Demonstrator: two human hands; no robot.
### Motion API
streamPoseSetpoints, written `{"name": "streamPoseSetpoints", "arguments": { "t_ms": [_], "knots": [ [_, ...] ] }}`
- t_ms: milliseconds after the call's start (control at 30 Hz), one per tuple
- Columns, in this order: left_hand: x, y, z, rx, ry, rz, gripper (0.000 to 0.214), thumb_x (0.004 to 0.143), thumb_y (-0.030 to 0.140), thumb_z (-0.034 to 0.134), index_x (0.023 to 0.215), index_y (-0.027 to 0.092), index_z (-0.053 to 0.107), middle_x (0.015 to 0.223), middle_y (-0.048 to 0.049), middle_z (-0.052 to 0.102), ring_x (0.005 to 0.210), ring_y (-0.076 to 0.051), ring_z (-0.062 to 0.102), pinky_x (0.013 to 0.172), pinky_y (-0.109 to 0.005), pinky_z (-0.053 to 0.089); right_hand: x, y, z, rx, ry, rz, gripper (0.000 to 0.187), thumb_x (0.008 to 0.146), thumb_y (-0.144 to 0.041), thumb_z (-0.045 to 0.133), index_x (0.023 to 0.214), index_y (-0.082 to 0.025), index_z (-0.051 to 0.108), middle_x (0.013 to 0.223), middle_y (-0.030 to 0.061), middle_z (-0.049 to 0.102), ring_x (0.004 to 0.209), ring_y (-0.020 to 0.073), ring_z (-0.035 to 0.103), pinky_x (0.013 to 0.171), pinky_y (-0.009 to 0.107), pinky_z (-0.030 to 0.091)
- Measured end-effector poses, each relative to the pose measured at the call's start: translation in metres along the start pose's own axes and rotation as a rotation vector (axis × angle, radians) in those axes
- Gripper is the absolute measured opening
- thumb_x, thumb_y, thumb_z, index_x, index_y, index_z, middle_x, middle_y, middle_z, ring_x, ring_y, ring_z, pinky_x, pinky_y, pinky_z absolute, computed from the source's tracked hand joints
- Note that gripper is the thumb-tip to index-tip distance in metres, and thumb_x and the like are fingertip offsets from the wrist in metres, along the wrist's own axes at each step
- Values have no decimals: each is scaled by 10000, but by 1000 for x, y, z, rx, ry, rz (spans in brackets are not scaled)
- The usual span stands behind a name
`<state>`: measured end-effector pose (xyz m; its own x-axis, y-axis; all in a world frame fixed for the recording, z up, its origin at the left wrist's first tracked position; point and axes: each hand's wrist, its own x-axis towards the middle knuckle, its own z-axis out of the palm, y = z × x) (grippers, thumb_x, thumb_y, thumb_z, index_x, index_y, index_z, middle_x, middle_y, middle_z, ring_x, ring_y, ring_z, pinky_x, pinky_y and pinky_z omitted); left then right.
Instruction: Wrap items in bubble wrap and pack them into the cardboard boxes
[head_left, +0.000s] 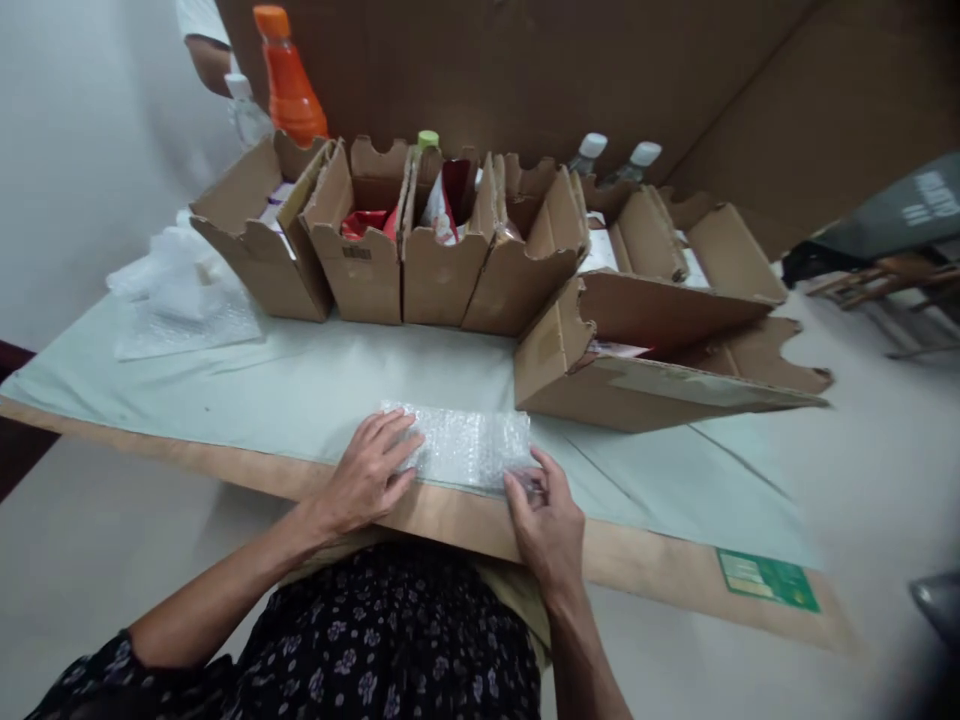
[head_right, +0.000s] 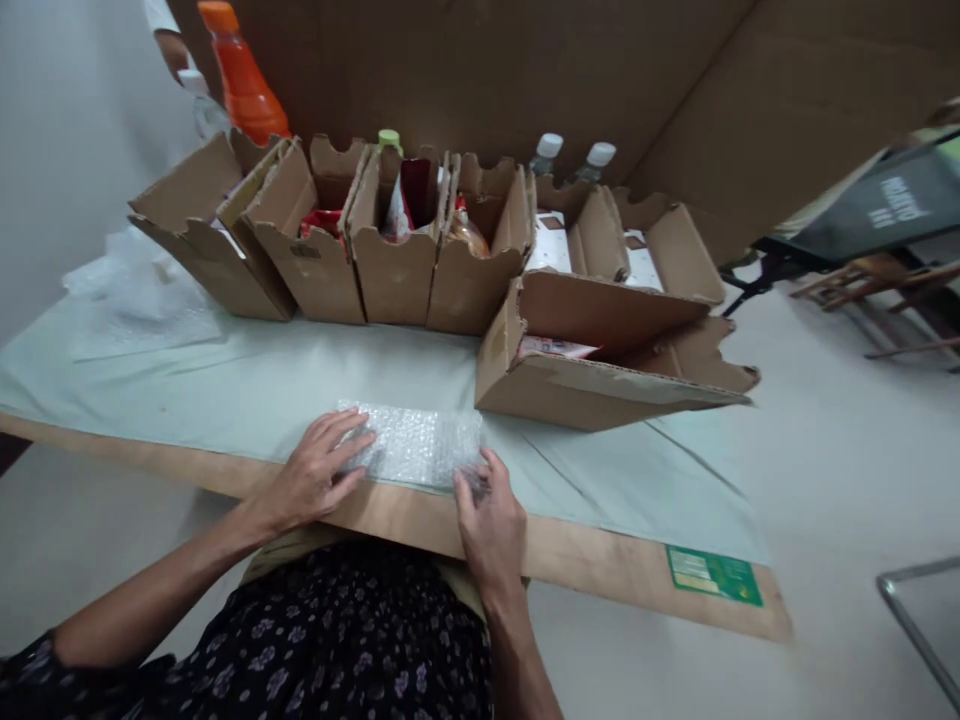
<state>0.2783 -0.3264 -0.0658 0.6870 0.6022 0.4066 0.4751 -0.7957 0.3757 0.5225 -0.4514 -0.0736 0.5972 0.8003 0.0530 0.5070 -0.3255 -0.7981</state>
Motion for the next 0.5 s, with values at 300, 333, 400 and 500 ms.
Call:
{"name": "streamPoseSetpoints", "arguments": {
  "t_ms": [300,333,400,500],
  "knots": [
    [31,10,22,38,-122,74,422,982,159,484,1393,165,580,1507,-153,576,1440,-297,496,1186,-534,416,13,-26,16,-252,-18,-497,412,1010,-243,493,1407,-207,597,1438,123,639,1356,279,565,1122,501,465],
    [32,11,27,73,-173,83,453,988,177,480,1434,127,541,1531,-176,550,1461,-304,473,1202,-535,390,19,-33,32,-290,-119,-538,450,1005,-195,460,1439,-193,577,1485,125,607,1404,277,528,1132,487,457],
    [31,7,34,149,-276,83,517,1007,258,488,1491,78,475,1571,-210,499,1495,-326,430,1230,-553,333,28,-39,57,-367,-279,-606,503,993,-140,423,1482,-155,541,1536,132,563,1458,272,476,1142,460,448],
    [21,-12,34,232,-369,52,582,1033,397,480,1551,136,417,1646,-193,396,1539,-351,353,1245,-606,251,27,-22,63,-458,-327,-662,495,1026,-210,439,1510,-132,502,1567,132,531,1492,269,434,1187,463,395]
  ]
}}
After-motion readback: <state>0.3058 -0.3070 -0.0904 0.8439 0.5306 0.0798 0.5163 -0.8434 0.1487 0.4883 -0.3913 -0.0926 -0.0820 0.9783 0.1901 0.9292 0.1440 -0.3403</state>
